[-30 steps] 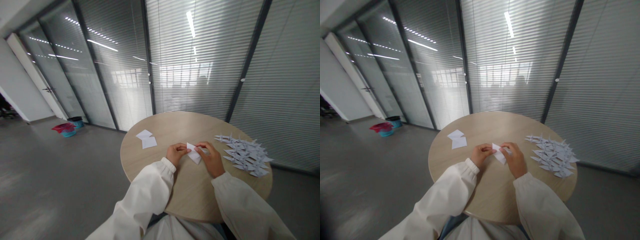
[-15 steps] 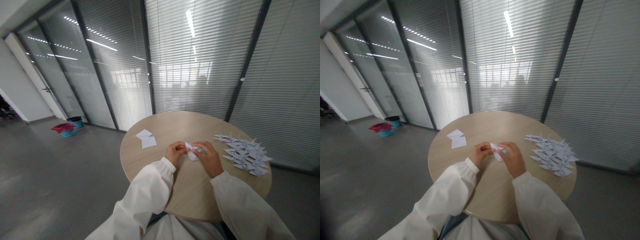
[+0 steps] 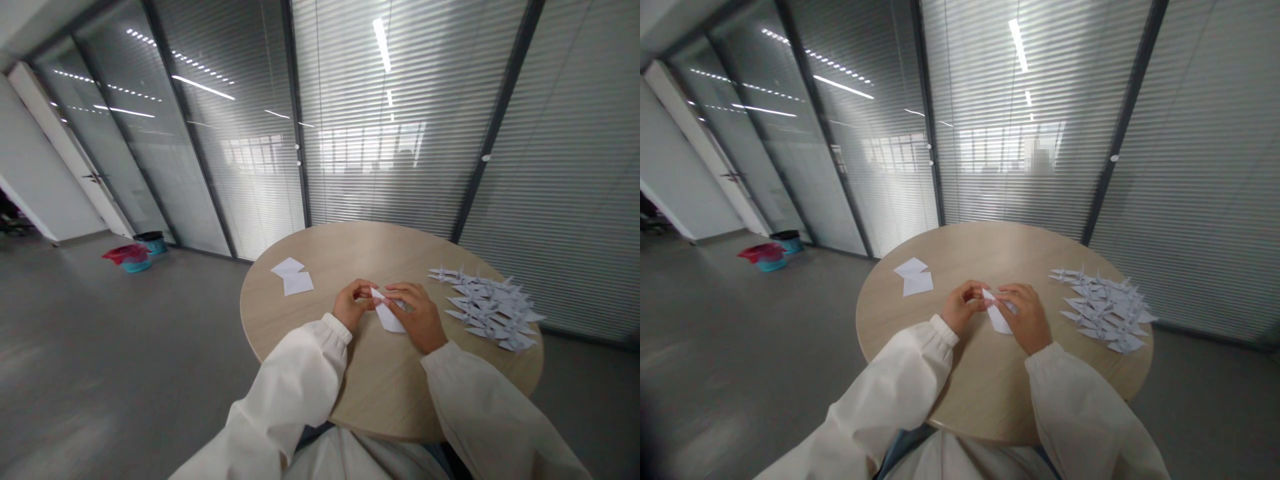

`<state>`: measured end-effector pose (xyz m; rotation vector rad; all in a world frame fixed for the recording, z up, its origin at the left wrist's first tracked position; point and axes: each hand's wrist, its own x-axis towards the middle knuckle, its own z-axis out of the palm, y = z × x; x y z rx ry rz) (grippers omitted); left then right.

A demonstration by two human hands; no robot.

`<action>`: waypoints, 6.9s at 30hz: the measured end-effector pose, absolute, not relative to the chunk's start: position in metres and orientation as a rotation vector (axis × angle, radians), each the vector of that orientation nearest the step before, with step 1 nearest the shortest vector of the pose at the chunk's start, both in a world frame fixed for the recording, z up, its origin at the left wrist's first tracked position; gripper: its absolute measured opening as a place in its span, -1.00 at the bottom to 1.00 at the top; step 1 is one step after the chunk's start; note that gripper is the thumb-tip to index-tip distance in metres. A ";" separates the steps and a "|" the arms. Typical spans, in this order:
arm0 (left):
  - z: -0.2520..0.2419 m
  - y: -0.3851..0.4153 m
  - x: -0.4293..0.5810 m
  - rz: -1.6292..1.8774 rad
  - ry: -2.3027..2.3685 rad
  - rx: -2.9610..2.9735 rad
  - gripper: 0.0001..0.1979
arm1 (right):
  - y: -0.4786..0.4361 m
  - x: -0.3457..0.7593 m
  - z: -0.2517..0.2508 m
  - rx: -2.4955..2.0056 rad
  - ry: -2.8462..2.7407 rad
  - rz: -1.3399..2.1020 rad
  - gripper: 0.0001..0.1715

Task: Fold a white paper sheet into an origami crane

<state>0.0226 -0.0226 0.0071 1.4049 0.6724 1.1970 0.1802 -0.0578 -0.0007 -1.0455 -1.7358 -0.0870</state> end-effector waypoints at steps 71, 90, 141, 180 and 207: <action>0.005 -0.019 0.023 1.327 0.794 1.430 -0.71 | -0.063 0.175 0.000 -1.205 -1.676 0.564 -0.77; 0.005 -0.019 0.019 1.525 0.707 1.787 -0.51 | -0.057 0.177 0.001 -1.164 -1.410 0.624 -0.54; 0.012 -0.028 0.020 1.444 0.769 2.046 -0.76 | -0.065 0.178 0.014 -1.131 -1.562 0.484 -0.74; 0.009 -0.025 0.020 1.405 0.946 2.010 -0.81 | -0.061 0.177 0.007 -1.187 -1.652 0.554 -0.68; 0.007 -0.025 0.022 1.322 0.797 1.854 -0.72 | -0.058 0.178 0.005 -1.048 -1.675 0.004 -0.73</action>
